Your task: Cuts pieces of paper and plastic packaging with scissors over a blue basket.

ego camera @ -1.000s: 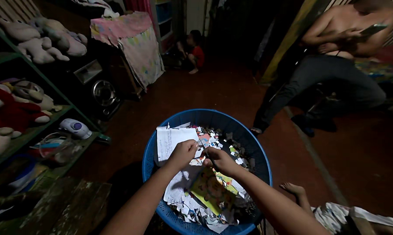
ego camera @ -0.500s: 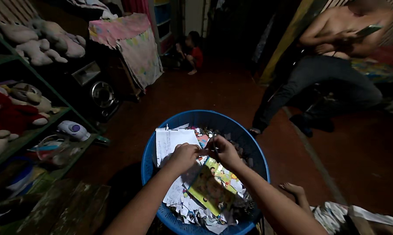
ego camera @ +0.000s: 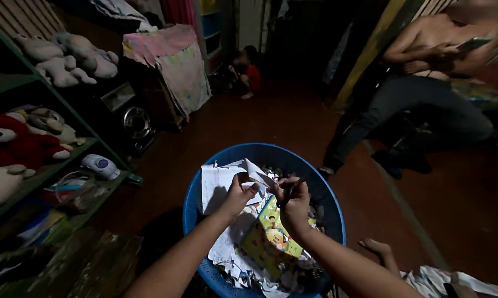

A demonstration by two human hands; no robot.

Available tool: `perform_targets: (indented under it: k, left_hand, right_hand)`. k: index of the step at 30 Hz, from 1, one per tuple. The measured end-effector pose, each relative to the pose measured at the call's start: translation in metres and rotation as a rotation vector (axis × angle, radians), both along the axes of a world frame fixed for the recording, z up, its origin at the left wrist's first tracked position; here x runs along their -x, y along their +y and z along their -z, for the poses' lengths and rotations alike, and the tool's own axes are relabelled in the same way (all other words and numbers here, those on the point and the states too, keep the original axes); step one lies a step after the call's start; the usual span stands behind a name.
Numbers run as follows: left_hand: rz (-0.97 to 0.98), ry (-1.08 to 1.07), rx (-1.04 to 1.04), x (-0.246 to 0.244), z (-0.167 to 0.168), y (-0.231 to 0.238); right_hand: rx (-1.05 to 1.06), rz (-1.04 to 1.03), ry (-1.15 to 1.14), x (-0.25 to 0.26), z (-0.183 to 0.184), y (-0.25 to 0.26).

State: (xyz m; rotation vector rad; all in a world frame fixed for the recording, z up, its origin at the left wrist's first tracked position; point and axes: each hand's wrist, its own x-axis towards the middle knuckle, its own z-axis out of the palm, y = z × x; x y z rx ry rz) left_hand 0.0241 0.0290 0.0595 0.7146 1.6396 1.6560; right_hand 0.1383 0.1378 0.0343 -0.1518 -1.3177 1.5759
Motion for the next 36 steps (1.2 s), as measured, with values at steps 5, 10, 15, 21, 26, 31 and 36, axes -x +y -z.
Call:
perform_targets:
  k: [5,10,15,21,26,31,36]
  left_hand:
    - [0.146,-0.134,0.213,0.007,0.000,-0.004]
    - [0.165,0.013,-0.116,0.001,0.001,0.001]
    - [0.013,-0.097,-0.174,0.007,-0.001,-0.002]
    - [-0.129,-0.237,-0.274,0.022,-0.009,-0.007]
    - [-0.156,-0.238,-0.286,0.027,-0.009,-0.010]
    - [-0.115,-0.196,-0.257,0.026,-0.009,-0.010]
    - [-0.083,-0.159,-0.232,0.023,-0.009,-0.010]
  right_hand:
    - [-0.021,0.016,0.042,0.000,-0.003,0.000]
    - [-0.052,-0.063,-0.091,-0.001,0.006,-0.009]
    - [-0.085,-0.273,-0.385,-0.002,0.000,-0.005]
    - [-0.163,-0.798,-0.713,-0.007,0.004,0.013]
    - [-0.188,-0.869,-0.656,-0.008,0.004,0.012]
    - [-0.175,-0.885,-0.591,-0.009,0.003,0.012]
    - [-0.189,-0.887,-0.583,-0.010,0.004,0.013]
